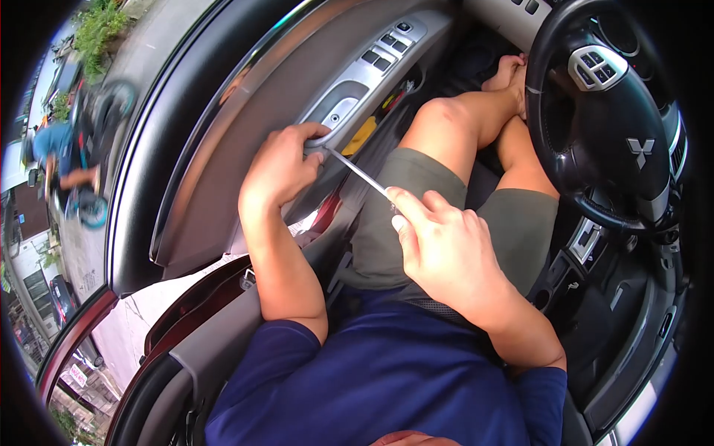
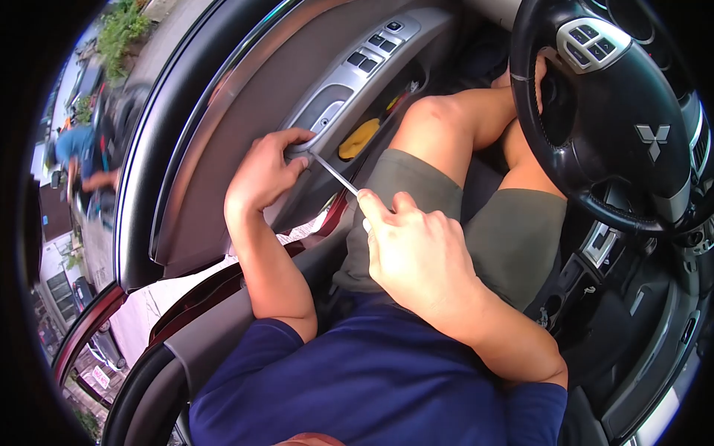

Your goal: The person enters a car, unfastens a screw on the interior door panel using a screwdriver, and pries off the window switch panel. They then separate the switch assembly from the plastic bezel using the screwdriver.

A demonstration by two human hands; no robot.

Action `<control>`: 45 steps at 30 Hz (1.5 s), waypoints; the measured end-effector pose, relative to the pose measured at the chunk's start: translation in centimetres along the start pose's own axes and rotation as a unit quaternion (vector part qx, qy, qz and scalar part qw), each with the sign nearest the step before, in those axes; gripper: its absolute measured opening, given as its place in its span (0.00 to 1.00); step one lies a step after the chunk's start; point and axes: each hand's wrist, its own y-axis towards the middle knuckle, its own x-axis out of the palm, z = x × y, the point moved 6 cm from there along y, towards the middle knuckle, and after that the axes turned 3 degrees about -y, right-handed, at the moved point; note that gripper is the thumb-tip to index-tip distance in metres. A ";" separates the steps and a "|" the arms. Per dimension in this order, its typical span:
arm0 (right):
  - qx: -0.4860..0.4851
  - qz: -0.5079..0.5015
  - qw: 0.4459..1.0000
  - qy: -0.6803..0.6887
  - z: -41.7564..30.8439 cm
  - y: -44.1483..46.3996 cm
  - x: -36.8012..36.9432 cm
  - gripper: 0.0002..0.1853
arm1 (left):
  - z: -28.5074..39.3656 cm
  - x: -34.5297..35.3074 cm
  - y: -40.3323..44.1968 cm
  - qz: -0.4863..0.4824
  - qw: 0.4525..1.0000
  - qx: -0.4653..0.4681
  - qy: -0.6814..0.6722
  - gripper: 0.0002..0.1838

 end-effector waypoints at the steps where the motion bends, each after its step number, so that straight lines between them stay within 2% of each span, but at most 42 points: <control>1: 0.004 -0.001 1.000 -0.003 -0.2 -0.2 0.4 0.21 | -0.2 -0.1 0.1 -0.013 1.000 -0.012 -0.014 0.22; 9: -0.004 0.051 0.999 -0.013 0.0 -1.9 4.5 0.26 | -0.1 0.0 -0.2 0.007 0.999 0.029 -0.025 0.20; 12: -0.013 0.093 0.995 0.036 1.0 -1.8 6.0 0.23 | -0.2 0.1 -0.3 0.015 0.999 0.029 -0.033 0.20; 16: 0.012 0.071 0.987 0.146 2.0 -1.6 7.6 0.20 | -0.3 0.0 -0.5 0.029 0.998 0.042 -0.028 0.20; 18: 0.047 -0.002 0.977 0.209 2.4 -1.1 7.9 0.17 | -0.1 -0.3 -0.7 0.018 0.999 0.020 -0.031 0.19; 21: 0.061 -0.086 0.965 0.240 3.9 -0.2 9.4 0.17 | 0.2 -0.2 -0.5 0.031 0.998 0.055 -0.032 0.17; 24: 0.055 -0.118 0.961 0.244 3.7 0.2 10.0 0.17 | 0.9 0.0 -0.9 0.070 0.995 0.066 0.030 0.16; 28: 0.060 -0.149 0.952 0.259 4.1 0.6 10.9 0.18 | 2.4 0.0 -1.1 0.073 0.993 0.036 0.080 0.15; 33: 0.012 -0.130 0.950 0.283 4.8 1.1 12.4 0.19 | 2.6 0.7 -1.7 0.083 0.987 0.038 0.134 0.15; 36: 0.025 -0.120 0.945 0.302 5.8 0.5 10.6 0.19 | 2.6 1.2 -2.3 0.112 0.984 0.043 0.130 0.15; 39: 0.014 -0.046 0.957 0.287 7.5 -0.2 8.1 0.17 | 2.8 1.4 -2.3 0.124 0.981 0.061 0.139 0.13; 42: -0.002 0.014 0.955 0.296 9.2 -0.2 7.0 0.14 | 3.0 1.7 -2.4 0.131 0.982 0.031 0.132 0.14; 45: -0.019 0.045 0.956 0.290 10.1 0.5 6.3 0.14 | 3.1 1.8 -2.4 0.131 0.983 0.031 0.126 0.15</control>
